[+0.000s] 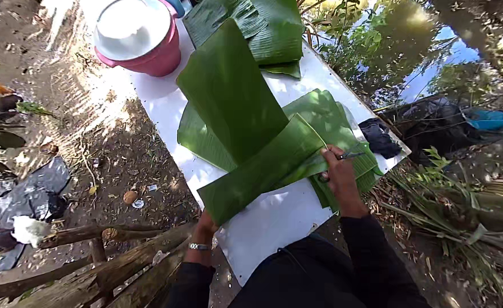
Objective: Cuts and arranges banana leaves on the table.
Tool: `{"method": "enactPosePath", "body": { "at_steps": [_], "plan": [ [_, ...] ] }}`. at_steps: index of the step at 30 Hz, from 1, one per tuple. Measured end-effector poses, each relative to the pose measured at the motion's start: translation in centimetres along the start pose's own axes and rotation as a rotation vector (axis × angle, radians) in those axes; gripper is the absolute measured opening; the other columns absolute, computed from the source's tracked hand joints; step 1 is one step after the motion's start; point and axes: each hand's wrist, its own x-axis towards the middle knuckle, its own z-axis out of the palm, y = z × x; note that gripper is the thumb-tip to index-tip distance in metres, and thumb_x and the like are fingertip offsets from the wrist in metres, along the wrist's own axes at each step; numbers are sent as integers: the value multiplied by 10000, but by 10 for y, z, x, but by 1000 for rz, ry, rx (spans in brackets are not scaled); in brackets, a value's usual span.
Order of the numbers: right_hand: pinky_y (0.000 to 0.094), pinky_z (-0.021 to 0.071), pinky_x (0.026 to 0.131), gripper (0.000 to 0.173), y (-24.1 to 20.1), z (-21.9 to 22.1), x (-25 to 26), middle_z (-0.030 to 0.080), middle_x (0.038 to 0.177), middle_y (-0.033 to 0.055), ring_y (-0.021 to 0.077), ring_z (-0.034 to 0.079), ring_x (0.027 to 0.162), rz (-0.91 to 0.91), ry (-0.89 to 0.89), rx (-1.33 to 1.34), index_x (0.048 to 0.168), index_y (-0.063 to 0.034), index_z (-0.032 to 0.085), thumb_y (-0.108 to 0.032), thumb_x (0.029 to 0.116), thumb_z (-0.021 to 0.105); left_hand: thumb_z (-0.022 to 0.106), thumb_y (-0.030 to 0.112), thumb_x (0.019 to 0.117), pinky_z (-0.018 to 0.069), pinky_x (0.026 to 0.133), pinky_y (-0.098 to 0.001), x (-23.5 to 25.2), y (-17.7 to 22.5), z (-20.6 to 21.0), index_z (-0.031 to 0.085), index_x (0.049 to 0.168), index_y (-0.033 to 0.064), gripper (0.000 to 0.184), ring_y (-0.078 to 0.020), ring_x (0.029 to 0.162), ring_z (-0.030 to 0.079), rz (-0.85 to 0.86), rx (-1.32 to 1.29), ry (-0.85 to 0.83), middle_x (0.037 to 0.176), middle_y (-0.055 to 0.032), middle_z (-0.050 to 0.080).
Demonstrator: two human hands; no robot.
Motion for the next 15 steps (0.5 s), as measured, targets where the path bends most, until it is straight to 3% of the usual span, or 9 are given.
{"method": "enactPosePath", "body": {
  "at_steps": [2, 3, 4, 6, 8, 9, 11, 13, 15],
  "plan": [
    [209, 423, 422, 175, 5, 12, 8, 580, 715, 10, 53, 451, 447, 1, -16, -116, 1142, -53, 653, -143, 1063, 526, 414, 85, 1037, 584, 825, -274, 6, 0, 1, 564, 1199, 75, 222, -71, 924, 677, 98, 232, 177, 1007, -16, 707],
    [229, 428, 433, 186, 10, 17, 14, 571, 728, 20, 65, 447, 455, 9, -12, -174, 1173, -49, 641, -150, 1061, 532, 444, 21, 1043, 520, 960, -293, 15, 8, 6, 522, 1359, 3, 327, -101, 1081, 616, 159, 436, 206, 1193, -72, 658],
    [247, 428, 441, 187, 16, 19, 19, 565, 729, 28, 75, 444, 459, 16, 8, -220, 1172, -48, 642, -156, 1055, 544, 487, 72, 1038, 474, 1068, -350, 30, 19, 14, 474, 1458, -3, 427, -154, 1236, 575, 250, 637, 207, 1357, -123, 607],
    [268, 433, 451, 192, 24, 14, 23, 596, 767, 58, 94, 462, 481, 30, 43, -246, 1168, -36, 661, -146, 1042, 566, 520, 183, 1043, 440, 1094, -537, 72, 41, 38, 512, 1446, 18, 435, -326, 1334, 522, 484, 920, 325, 1443, -202, 542],
    [246, 434, 437, 187, 25, -3, 16, 627, 784, 63, 85, 499, 493, 59, 53, -228, 1154, -23, 673, -131, 1035, 577, 613, 305, 1013, 323, 1162, -607, 111, 66, 60, 524, 1453, 21, 531, -408, 1460, 362, 548, 1067, 382, 1579, -229, 388],
    [233, 426, 430, 185, 25, -14, 12, 624, 789, 56, 77, 500, 499, 84, 56, -200, 1152, -19, 670, -124, 1033, 574, 735, 402, 926, 236, 1214, -600, 132, 74, 71, 510, 1469, -5, 715, -419, 1515, 265, 542, 1107, 352, 1630, -255, 293],
    [209, 396, 407, 176, 23, -38, 4, 623, 770, 31, 56, 491, 491, 119, 87, -104, 1130, -14, 667, -109, 1030, 558, 722, 527, 902, 194, 1249, -590, 165, 73, 93, 344, 1581, 24, 926, -349, 1537, 262, 507, 1098, 206, 1647, -220, 291],
    [180, 382, 381, 179, 19, -57, -2, 641, 764, 20, 36, 503, 476, 134, 143, 11, 1127, -15, 660, -94, 1039, 525, 648, 424, 990, 144, 1276, -541, 182, 71, 128, 158, 1647, 76, 890, -247, 1552, 255, 449, 983, 9, 1676, -154, 269],
    [162, 374, 360, 177, 14, -66, -9, 647, 752, 22, 26, 502, 455, 143, 187, 98, 1130, -18, 654, -80, 1047, 510, 544, 259, 1065, 230, 1268, -373, 184, 78, 171, 20, 1649, 69, 808, -189, 1545, 263, 390, 774, -178, 1697, -166, 182]
  ]
}}
